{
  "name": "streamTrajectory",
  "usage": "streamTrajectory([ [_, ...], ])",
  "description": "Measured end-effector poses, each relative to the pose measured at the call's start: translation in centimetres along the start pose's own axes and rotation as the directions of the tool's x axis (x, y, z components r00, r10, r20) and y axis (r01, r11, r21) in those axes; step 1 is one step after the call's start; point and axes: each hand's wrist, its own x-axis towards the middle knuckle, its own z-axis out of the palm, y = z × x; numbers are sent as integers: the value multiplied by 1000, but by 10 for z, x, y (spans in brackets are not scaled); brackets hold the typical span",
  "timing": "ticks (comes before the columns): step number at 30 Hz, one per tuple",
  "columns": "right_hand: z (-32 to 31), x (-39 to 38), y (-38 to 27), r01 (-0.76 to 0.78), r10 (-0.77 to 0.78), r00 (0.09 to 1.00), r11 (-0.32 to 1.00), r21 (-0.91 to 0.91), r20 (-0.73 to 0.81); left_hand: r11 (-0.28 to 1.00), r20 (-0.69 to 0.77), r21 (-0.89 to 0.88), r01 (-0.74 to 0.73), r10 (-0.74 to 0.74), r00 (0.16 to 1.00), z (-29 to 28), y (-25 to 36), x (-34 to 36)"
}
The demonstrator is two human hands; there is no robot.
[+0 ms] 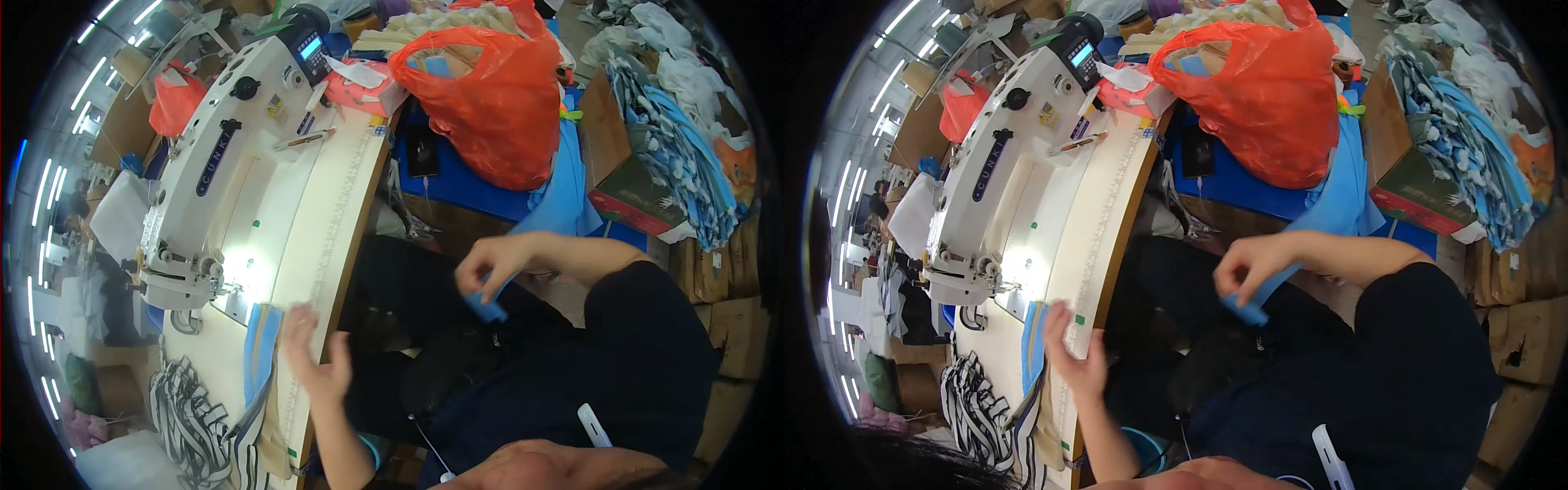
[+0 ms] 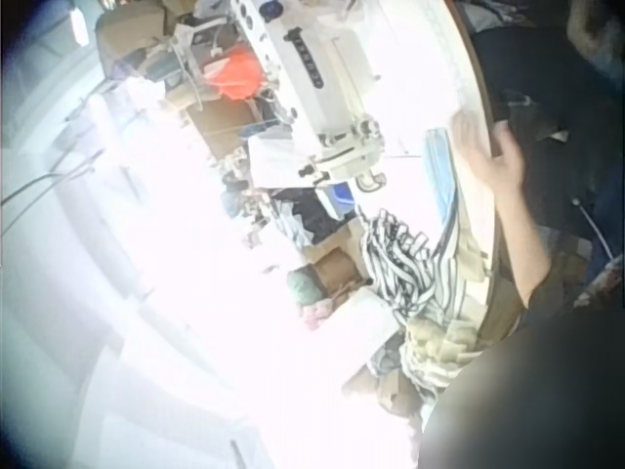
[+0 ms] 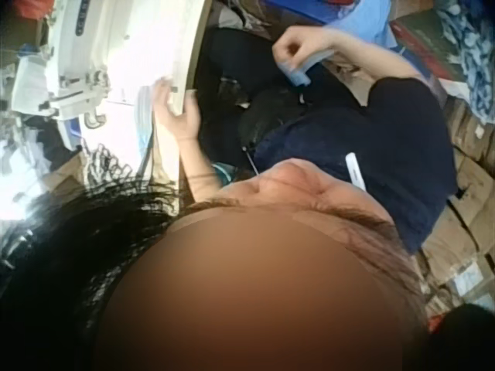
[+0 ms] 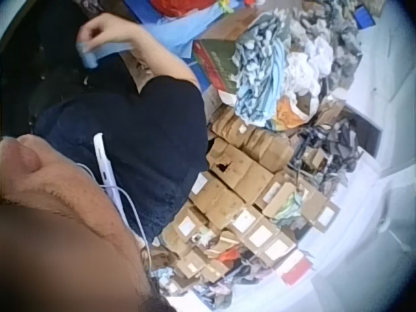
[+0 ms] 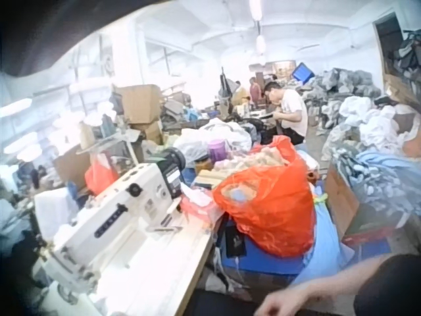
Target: Using an industrial sewing machine to sew fabric straps or pieces.
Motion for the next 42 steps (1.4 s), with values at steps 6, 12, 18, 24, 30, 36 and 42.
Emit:
streamTrajectory([
  [6, 54, 102, -21, 258, -270, 961, 806, 533, -57, 465, 554, -669, 580, -208, 806, 36, 36, -31],
  [12, 37, 122, -9, 189, -5, 956, 776, 601, -294, 359, 542, -484, 798, -593, 595, 16, 16, -42],
  [18, 58, 141, -12, 78, 64, 969, 837, 542, -240, 498, 385, -303, 812, -716, 582, 9, 19, -45],
  [24, 52, 140, 0, 53, -45, 914, 999, 9, -403, 386, 451, -343, 856, -732, 511, 3, 14, -54],
  [30, 46, 136, 1, 84, -51, 880, 995, 48, -472, 384, 448, -341, 858, -736, 507, -9, 11, -67],
  [36, 27, 129, 2, 112, -99, 898, 994, 5, -429, 334, 458, -369, 867, -746, 483, -47, 10, -90],
  [42, 18, 128, -2, 132, -144, 887, 990, -57, -438, 318, 360, -407, 856, -806, 470, -88, 17, -122],
])
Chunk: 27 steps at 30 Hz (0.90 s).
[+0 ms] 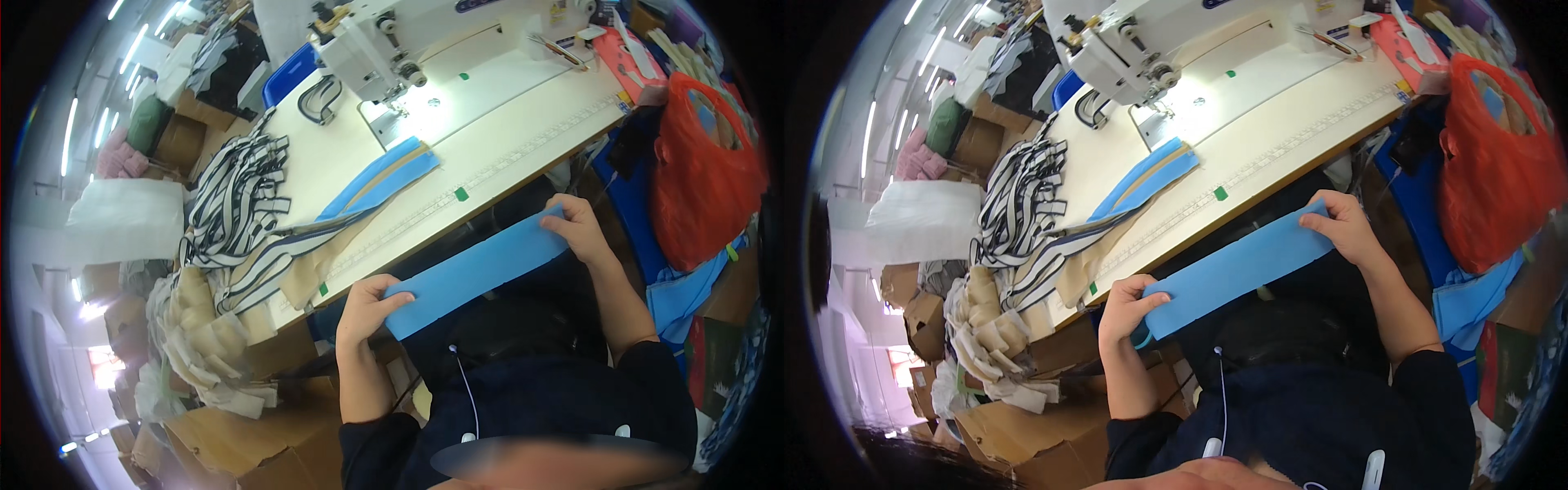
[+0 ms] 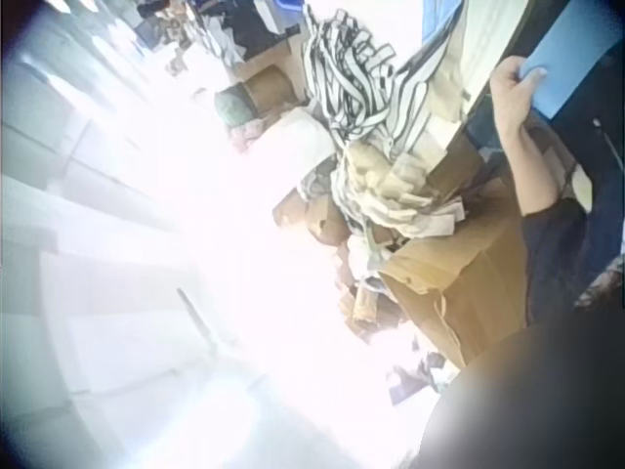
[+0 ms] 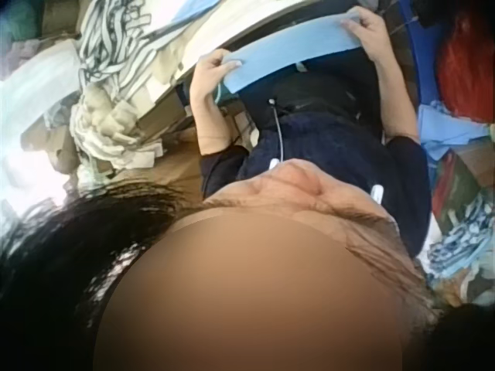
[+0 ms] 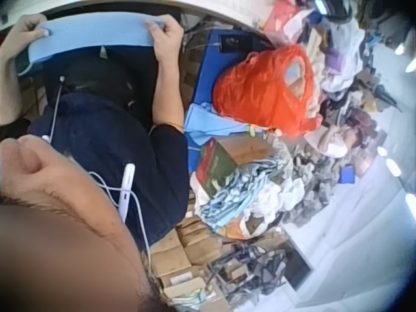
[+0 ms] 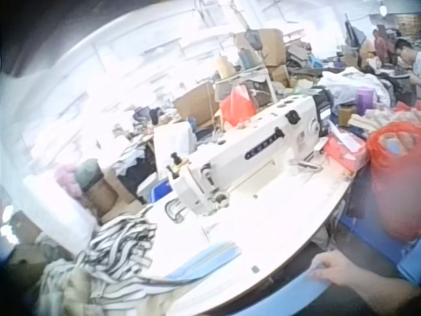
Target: Using an industrial sewing machine to sew fabric straps or pieces.
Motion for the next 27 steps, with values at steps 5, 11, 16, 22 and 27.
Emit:
streamTrajectory([
  [5, -2, 2, -2, 121, -126, 989, 990, 66, 74, 855, -126, 431, -287, 373, 919, -6, 9, -18],
  [11, 5, 3, -27, 555, -503, 830, 787, -269, 240, 489, -236, 782, -386, 806, 543, -6, 6, -50],
  [16, 12, 11, -32, 742, -702, 666, 592, -314, 252, 337, -213, 881, -331, 910, 357, -13, -8, -61],
  [22, 20, 19, -27, 776, -740, 626, 561, -288, 246, 355, -278, 908, -223, 908, 314, -29, -32, -68],
  [27, 12, 31, -31, 570, -500, 816, 778, -265, 288, 577, -464, 806, -131, 754, 466, -56, -22, -85],
])
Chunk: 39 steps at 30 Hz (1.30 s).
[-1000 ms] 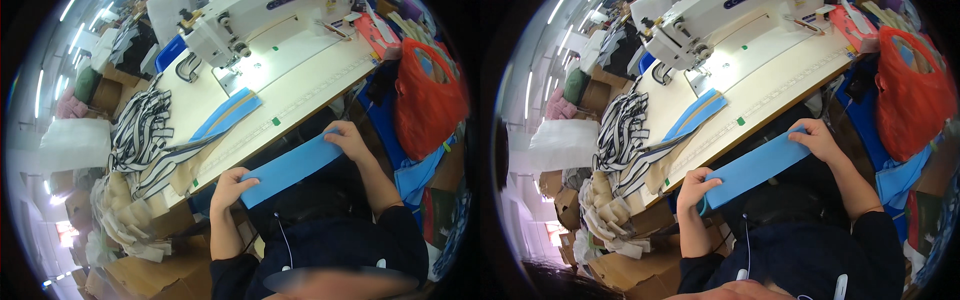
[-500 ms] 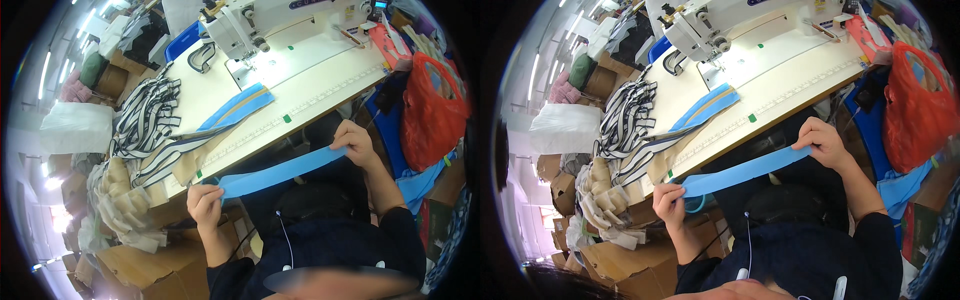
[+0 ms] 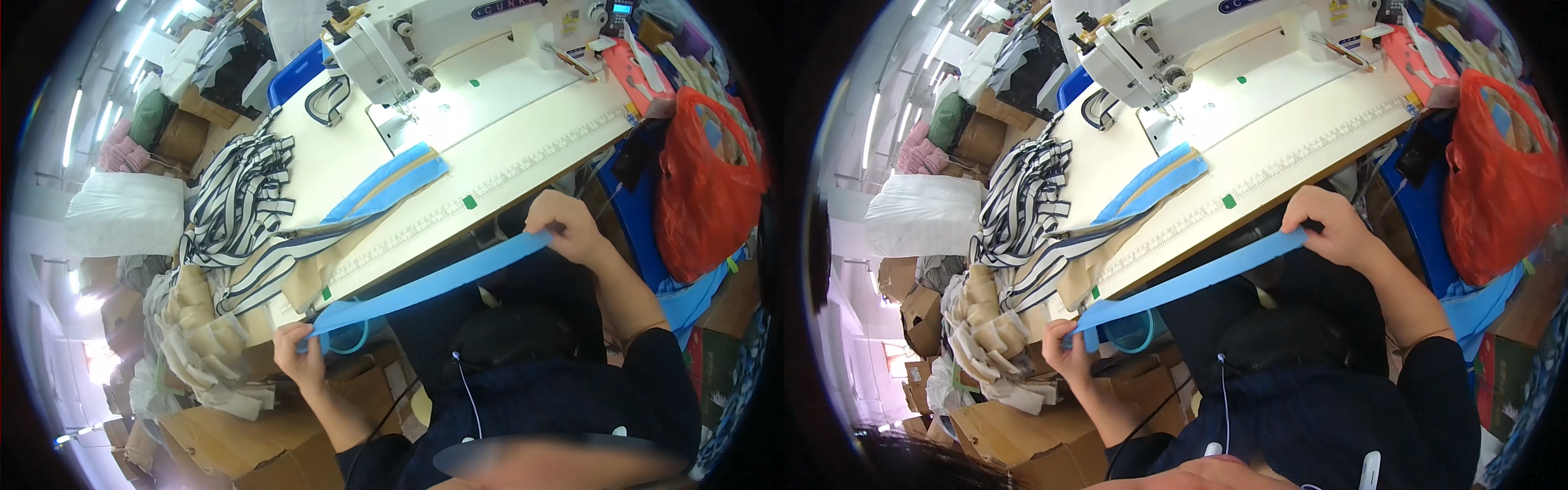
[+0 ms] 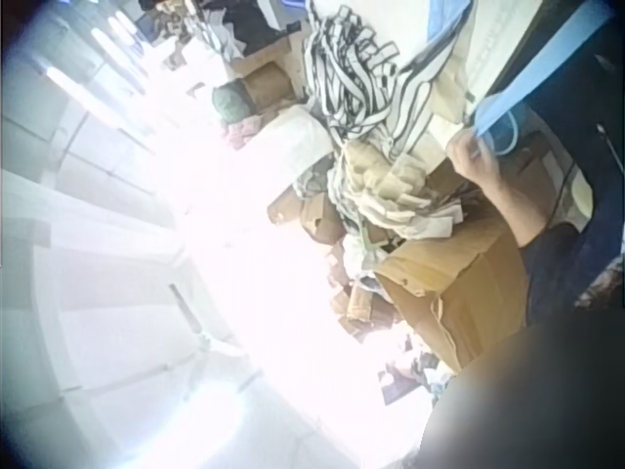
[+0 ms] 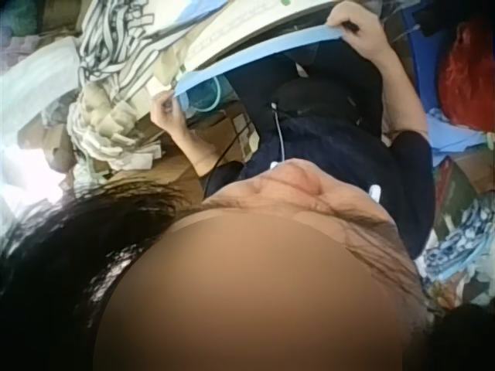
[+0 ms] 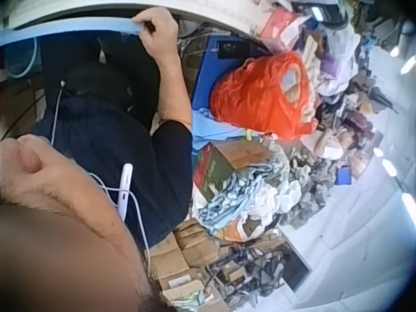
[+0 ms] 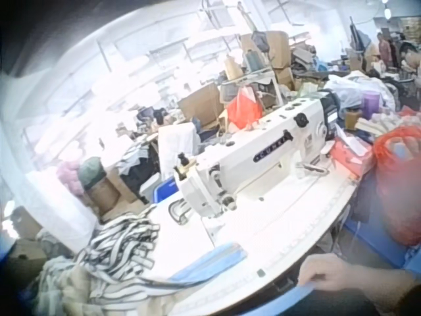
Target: Using an industrial sewing machine to sew fabric straps or pieces.
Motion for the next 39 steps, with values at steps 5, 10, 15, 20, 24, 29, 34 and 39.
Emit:
streamTrajectory([
  [5, -3, 45, 3, -175, 172, 977, 984, 15, 125, 963, 197, -139, 229, -200, 960, -53, -12, 42],
  [10, 15, 114, 29, -352, 326, 920, 931, 92, 219, 800, 262, -325, 504, -436, 861, -81, -55, 96],
  [15, 44, 164, 75, -230, 273, 946, 946, -229, 177, 841, 363, 83, 535, -525, 770, -61, -68, 155],
  [20, 46, 185, 73, -330, 451, 850, 859, -393, 273, 849, 361, 491, 196, -403, 841, -26, -70, 178],
  [24, 37, 181, 77, -306, 448, 845, 853, -422, 292, 979, 435, 201, 26, -113, 893, 66, 8, 193],
  [29, 42, 186, 72, -304, 443, 839, 863, -403, 317, 1000, 628, 20, -13, -2, 778, 167, 70, 194],
  [34, 40, 186, 82, -216, 385, 856, 872, -440, 343, 980, 814, 183, -76, -107, 571, 203, 71, 209],
  [39, 28, 196, 77, -220, 430, 775, 870, -441, 463, 984, 890, 133, 121, -172, 421, 210, 71, 217],
])
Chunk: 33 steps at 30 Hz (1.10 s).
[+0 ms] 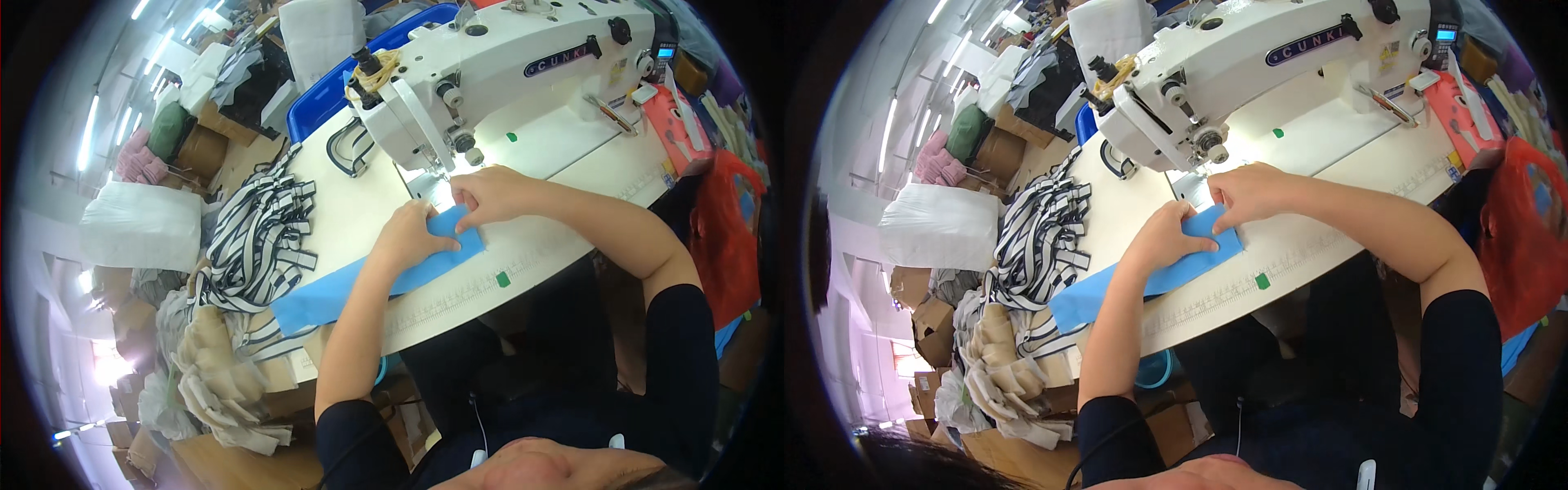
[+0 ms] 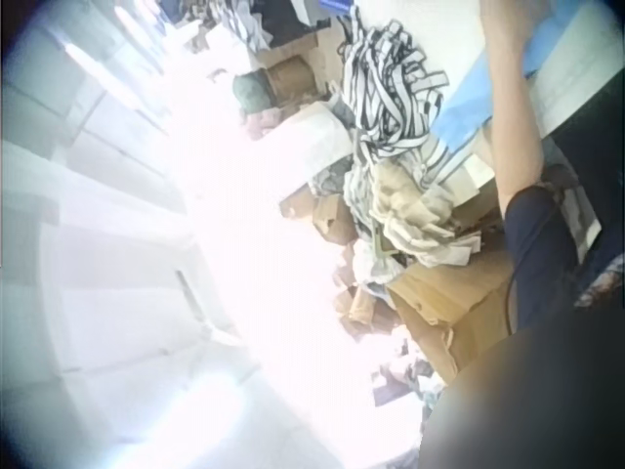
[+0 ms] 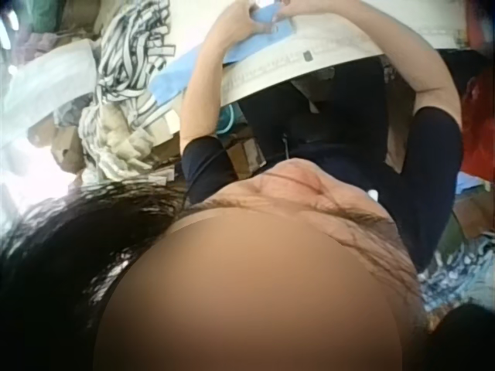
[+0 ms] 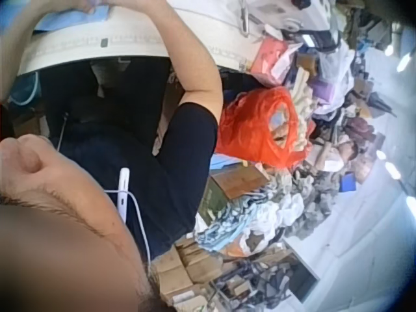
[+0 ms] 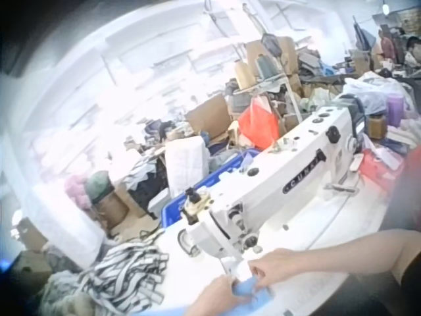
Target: Using an industrial sewing machine to sew fabric straps or pieces.
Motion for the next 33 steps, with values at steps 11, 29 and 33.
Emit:
streamTrajectory([
  [11, 7, -9, 2, 165, -158, 983, 984, 73, -92, 979, -273, -96, -182, 150, 950, 21, -16, -11],
  [29, 9, -12, -11, 40, -60, 998, 881, 472, 28, 968, -203, -217, -124, 79, 976, 11, -14, -20],
  [33, 11, -11, -12, 79, -91, 996, 832, 549, -7, 933, -244, -301, -196, 123, 962, 13, -22, -18],
])
